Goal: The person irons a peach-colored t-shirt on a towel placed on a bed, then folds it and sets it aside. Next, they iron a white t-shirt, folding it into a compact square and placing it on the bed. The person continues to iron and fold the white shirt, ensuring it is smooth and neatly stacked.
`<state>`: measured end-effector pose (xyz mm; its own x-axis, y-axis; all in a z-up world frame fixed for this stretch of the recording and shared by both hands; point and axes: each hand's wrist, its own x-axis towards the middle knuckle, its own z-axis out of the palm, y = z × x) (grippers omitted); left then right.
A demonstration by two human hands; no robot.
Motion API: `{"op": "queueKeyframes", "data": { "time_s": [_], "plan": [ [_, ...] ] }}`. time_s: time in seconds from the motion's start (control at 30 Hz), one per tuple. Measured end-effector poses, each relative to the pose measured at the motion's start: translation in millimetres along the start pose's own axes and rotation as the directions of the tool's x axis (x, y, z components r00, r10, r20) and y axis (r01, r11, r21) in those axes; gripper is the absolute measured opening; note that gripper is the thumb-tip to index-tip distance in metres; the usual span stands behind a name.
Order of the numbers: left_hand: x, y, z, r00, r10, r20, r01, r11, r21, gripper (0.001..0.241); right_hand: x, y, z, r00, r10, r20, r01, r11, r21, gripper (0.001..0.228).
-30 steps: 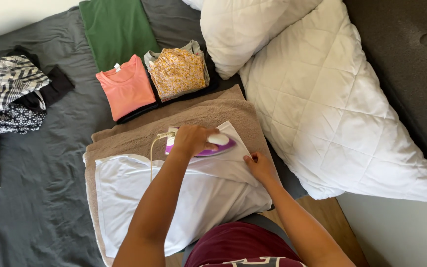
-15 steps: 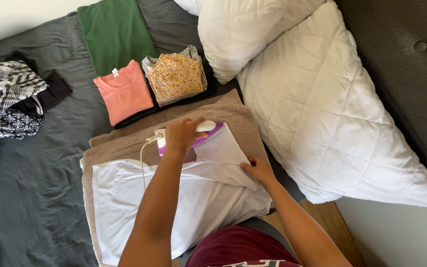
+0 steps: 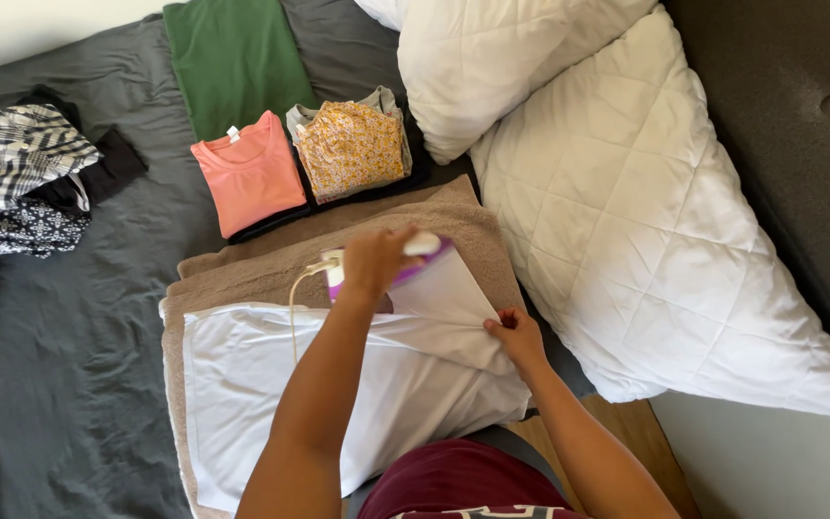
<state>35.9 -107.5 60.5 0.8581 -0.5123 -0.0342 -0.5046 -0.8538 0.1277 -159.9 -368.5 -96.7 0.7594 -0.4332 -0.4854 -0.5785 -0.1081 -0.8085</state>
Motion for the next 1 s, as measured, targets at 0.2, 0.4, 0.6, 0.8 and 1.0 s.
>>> {"op": "queueKeyframes", "data": {
  "time_s": [0.2, 0.4, 0.6, 0.8, 1.0],
  "plan": [
    [-35.3, -28.3, -34.5, 0.975, -0.219, -0.047, 0.222, 0.972, 0.071, 0.049, -52.6, -88.9, 20.2, 0.926, -0.362, -0.109, 0.200, 0.714, -0.672, 0.048],
    [-127.8, -50.4, -85.5, 0.881, -0.459, 0.113, 0.473, 0.858, -0.201, 0.046, -84.1, -102.0, 69.3, 0.866, -0.381, 0.323, 0.465, 0.378, -0.800, 0.047],
    [-253.1, -112.5, -113.0, 0.537, -0.770, 0.344, 0.844, 0.486, -0.228, 0.053, -126.4, -109.3, 116.4, 0.719, -0.630, 0.293, 0.553, 0.263, -0.791, 0.048],
    [-315.2, -162.4, -74.4, 0.482, -0.790, 0.378, 0.876, 0.446, -0.185, 0.054, -151.2, -108.1, 178.1, 0.763, -0.511, 0.396, 0.557, 0.209, -0.804, 0.060],
    [-314.4, -215.2, -54.2, 0.512, -0.782, 0.356, 0.857, 0.495, -0.144, 0.050, -181.7, -124.1, 234.1, 0.733, -0.375, 0.567, 0.641, 0.102, -0.761, 0.060]
  ]
}}
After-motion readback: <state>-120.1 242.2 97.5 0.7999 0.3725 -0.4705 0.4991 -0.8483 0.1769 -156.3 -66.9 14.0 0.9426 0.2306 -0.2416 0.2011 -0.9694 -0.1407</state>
